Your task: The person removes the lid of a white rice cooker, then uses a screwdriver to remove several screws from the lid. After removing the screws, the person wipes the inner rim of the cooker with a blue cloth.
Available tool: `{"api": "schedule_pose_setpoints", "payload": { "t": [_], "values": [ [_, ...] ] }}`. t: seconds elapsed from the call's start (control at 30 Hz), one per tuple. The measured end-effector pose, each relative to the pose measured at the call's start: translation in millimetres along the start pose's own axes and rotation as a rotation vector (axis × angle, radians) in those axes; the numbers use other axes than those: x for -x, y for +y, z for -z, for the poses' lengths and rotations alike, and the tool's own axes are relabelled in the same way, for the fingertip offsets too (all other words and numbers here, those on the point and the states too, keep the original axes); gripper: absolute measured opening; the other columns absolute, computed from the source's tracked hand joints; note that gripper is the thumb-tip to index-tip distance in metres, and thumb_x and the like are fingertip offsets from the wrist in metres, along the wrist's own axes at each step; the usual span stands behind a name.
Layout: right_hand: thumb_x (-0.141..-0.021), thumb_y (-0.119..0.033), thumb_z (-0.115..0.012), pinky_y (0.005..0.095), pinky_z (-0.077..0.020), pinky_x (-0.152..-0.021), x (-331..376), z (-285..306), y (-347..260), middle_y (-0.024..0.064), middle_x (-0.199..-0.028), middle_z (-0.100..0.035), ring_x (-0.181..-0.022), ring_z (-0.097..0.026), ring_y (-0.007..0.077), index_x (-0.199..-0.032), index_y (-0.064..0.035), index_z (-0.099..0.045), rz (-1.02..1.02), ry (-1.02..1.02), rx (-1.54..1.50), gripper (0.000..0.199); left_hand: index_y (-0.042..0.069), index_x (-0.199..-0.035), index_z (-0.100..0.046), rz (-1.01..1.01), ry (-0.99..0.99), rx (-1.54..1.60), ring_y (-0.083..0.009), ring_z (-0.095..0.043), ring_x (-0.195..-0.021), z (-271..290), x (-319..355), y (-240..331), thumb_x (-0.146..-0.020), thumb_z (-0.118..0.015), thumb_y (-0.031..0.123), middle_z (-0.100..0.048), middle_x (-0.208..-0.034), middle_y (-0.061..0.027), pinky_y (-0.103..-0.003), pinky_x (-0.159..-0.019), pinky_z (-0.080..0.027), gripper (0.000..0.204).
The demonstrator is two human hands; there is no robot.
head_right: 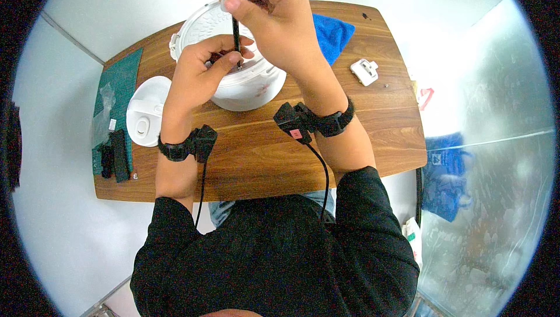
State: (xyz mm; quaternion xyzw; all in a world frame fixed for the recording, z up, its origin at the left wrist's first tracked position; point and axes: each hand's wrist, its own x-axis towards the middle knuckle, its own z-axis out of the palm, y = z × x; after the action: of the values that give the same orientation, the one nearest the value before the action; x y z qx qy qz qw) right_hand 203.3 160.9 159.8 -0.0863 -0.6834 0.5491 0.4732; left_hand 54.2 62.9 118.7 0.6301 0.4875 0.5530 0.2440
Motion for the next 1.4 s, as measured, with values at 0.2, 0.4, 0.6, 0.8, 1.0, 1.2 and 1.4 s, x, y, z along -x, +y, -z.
{"api": "schedule_pose_setpoints", "payload": {
  "t": [0.2, 0.4, 0.6, 0.8, 1.0, 1.2, 1.4],
  "values": [
    [-0.100, -0.016, -0.070, 0.0241, -0.0489, -0.080, 1, -5, 4, 0.0025, -0.102, -0.069, -0.091, -0.059, 0.0072, -0.129, 0.0047, -0.063, 0.032, 0.011, -0.170, 0.036, 0.000, -0.099, -0.073, 0.080, -0.029, -0.053, -0.0092, -0.066, -0.072, 2, 0, 6, -0.090, -0.076, 0.006, -0.075, -0.082, -0.0061, -0.025, -0.067, -0.052, 0.011],
    [-0.094, -0.018, -0.079, 0.0251, -0.0535, -0.077, 3, -7, -26, 0.0030, -0.100, -0.071, -0.087, -0.064, 0.0080, -0.131, 0.0062, -0.061, -0.110, 0.017, 0.216, 0.048, 0.000, -0.095, -0.073, 0.032, 0.023, -0.153, -0.0103, -0.066, -0.069, 3, 2, 4, -0.085, -0.082, 0.007, -0.074, -0.079, -0.0069, -0.026, -0.065, -0.052, 0.015],
    [-0.097, -0.011, -0.074, 0.0298, -0.0564, -0.087, 4, 1, -10, 0.0083, -0.108, -0.072, -0.100, -0.067, 0.0124, -0.128, 0.0035, -0.057, -0.007, 0.027, -0.101, 0.038, 0.003, -0.106, -0.075, -0.041, -0.068, -0.235, -0.0194, -0.067, -0.070, 6, 4, 11, -0.082, -0.081, 0.007, -0.072, -0.082, -0.0095, -0.030, -0.068, -0.053, 0.025],
    [-0.096, -0.012, -0.075, 0.0313, -0.0569, -0.087, 1, -1, -14, 0.0108, -0.108, -0.071, -0.104, -0.067, 0.0141, -0.129, 0.0044, -0.057, 0.002, 0.069, -0.065, 0.041, 0.007, -0.117, -0.075, -0.074, -0.083, -0.292, -0.0241, -0.070, -0.075, 9, 6, 13, -0.080, -0.077, 0.001, -0.072, -0.088, -0.0123, -0.032, -0.070, -0.056, 0.037],
    [-0.090, -0.006, -0.080, 0.0280, -0.0576, -0.082, 4, 7, -42, 0.0109, -0.104, -0.070, -0.095, -0.068, 0.0151, -0.137, 0.0075, -0.055, -0.160, 0.172, 0.145, 0.055, 0.008, -0.115, -0.076, -0.055, -0.019, -0.309, -0.0208, -0.069, -0.075, 3, 8, 15, -0.078, -0.078, -0.001, -0.072, -0.086, -0.0107, -0.032, -0.070, -0.055, 0.038],
    [-0.090, 0.001, -0.076, 0.0304, -0.0577, -0.085, 9, 15, -46, 0.0128, -0.107, -0.072, -0.097, -0.070, 0.0172, -0.143, 0.0068, -0.050, -0.074, 0.120, -0.076, 0.059, 0.009, -0.111, -0.079, -0.058, -0.005, -0.383, -0.0193, -0.067, -0.072, 2, 8, 19, -0.078, -0.079, -0.001, -0.072, -0.083, -0.0085, -0.030, -0.067, -0.053, 0.034],
    [-0.091, -0.004, -0.076, 0.0325, -0.0577, -0.087, 7, 27, -23, 0.0170, -0.112, -0.073, -0.101, -0.071, 0.0207, -0.148, 0.0048, -0.044, 0.117, 0.031, -0.268, 0.066, 0.006, -0.108, -0.079, -0.072, 0.016, -0.358, -0.0189, -0.067, -0.072, 1, 6, 17, -0.079, -0.081, 0.002, -0.072, -0.084, -0.0089, -0.030, -0.067, -0.053, 0.029]
  ]
}}
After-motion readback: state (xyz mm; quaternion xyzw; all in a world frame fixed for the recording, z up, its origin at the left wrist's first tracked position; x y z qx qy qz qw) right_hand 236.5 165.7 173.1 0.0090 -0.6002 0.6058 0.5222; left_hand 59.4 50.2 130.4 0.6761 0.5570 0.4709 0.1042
